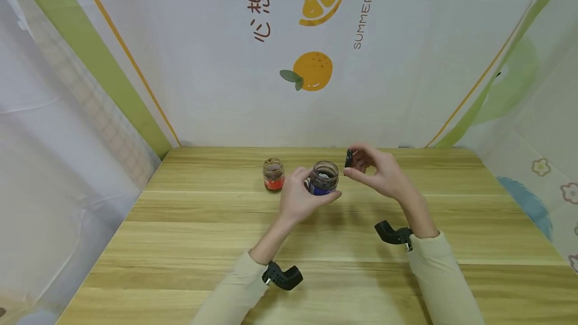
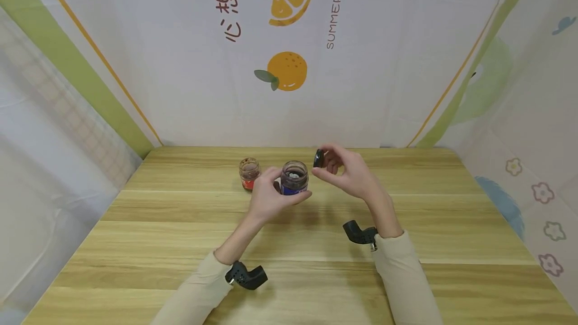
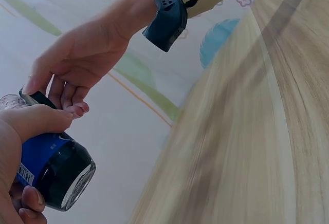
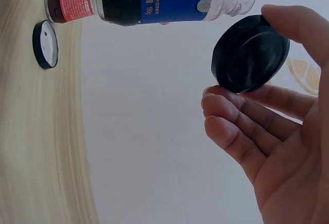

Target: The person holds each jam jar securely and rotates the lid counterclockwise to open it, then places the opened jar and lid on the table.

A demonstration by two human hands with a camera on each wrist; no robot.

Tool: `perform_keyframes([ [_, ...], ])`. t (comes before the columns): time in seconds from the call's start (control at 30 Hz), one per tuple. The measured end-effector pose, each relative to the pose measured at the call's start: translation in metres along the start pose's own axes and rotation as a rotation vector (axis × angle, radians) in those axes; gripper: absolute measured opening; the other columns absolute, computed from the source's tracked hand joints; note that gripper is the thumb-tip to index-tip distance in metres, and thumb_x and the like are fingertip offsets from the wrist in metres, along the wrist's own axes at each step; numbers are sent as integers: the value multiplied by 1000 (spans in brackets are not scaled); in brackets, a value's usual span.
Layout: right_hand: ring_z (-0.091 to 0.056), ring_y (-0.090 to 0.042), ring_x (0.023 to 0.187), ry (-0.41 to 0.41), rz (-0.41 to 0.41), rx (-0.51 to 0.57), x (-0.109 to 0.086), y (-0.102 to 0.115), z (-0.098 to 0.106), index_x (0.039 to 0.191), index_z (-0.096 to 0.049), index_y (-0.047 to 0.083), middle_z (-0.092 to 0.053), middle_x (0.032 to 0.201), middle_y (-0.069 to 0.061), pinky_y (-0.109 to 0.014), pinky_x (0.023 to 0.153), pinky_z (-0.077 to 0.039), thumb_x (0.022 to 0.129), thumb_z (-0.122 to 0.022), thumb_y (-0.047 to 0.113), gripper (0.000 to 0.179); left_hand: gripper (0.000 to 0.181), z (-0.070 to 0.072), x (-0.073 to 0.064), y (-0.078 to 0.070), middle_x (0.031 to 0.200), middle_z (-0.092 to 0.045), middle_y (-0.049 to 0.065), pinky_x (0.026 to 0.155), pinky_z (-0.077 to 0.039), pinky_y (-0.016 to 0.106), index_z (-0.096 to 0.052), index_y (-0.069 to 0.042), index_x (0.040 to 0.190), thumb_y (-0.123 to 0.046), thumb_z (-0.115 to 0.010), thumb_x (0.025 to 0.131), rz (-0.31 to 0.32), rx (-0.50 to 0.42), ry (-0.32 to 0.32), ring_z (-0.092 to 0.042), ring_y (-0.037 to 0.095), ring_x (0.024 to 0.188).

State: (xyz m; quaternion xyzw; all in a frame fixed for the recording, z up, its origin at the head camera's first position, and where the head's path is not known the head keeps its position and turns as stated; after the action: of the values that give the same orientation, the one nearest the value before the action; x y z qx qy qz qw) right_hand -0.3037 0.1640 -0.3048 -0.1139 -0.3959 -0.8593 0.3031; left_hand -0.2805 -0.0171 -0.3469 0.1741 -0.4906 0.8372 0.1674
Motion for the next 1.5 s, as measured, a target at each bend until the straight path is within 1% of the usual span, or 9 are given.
perform_keyframes([
  [0.2,-62,-15,80,4,-14,-10,0,-7,0,132,-58,3,-67,92,-2,-32,72,-50,93,-74,18,45,52,-5,2,3,99,-66,2,76,-50,35,-75,-15,113,-37,-93,69,36,4,-3,-61,18,93],
  [0.27,-62,-15,81,4,-17,-10,0,-9,0,132,-58,3,-67,92,-2,-35,73,-51,93,-74,19,45,52,-6,3,4,99,-66,2,76,-50,35,-75,-14,113,-37,-93,69,42,8,-8,-61,19,93],
  [0.57,-63,-15,82,17,-39,4,0,-16,-1,132,-59,5,-68,92,-2,-28,74,-50,95,-72,18,41,52,-11,6,8,97,-66,2,74,-49,34,-76,-14,112,-38,-93,69,39,28,-31,-62,19,90],
  [0.73,-62,-16,81,20,-56,-15,0,-22,-2,129,-61,3,-66,90,-2,-31,74,-50,94,-74,20,41,49,-15,7,12,94,-67,2,76,-48,34,-76,-14,108,-37,-94,68,22,27,-41,-62,18,88],
  [0.97,-63,-17,82,27,-71,-21,0,-29,-6,125,-61,0,-66,91,-4,-39,74,-52,92,-76,21,42,51,-18,8,20,95,-67,3,79,-49,37,-76,-12,108,-34,-95,66,32,23,-58,-62,21,91],
  [1.03,-63,-17,81,38,-79,-17,0,-32,-8,124,-60,1,-66,91,-4,-40,75,-53,92,-76,21,40,52,-19,9,22,95,-67,4,80,-49,38,-76,-11,109,-33,-95,66,41,23,-62,-62,22,91],
  [1.23,-63,-17,81,84,-111,-3,-1,-43,-14,123,-59,-1,-66,93,-5,-34,74,-53,91,-76,20,42,53,-24,9,31,97,-67,4,84,-47,40,-75,-11,111,-32,-95,66,81,21,-50,-61,23,94],
  [1.4,-63,-17,79,108,-119,0,-1,-53,-20,123,-58,-3,-66,93,-6,-41,76,-55,89,-79,19,45,55,-28,9,37,101,-66,5,87,-47,43,-74,-11,114,-33,-94,68,109,35,-44,-62,24,97],
  [1.5,-63,-17,79,129,-121,13,-1,-55,-24,123,-57,-6,-66,94,-7,-42,76,-55,88,-79,18,48,56,-31,10,40,104,-66,6,89,-45,44,-73,-12,116,-33,-94,69,125,45,-42,-61,26,99],
])
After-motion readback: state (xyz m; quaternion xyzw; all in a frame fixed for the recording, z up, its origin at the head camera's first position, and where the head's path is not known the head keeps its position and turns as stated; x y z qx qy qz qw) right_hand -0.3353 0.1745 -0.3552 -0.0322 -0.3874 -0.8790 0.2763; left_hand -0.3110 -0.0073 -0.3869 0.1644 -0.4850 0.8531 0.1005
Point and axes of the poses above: each hand's wrist, its own x-axis towards the middle knuckle, its own z-axis out of the back of the hand, y = z × x, the point moved 9 cm from there along x, towards the middle knuckle
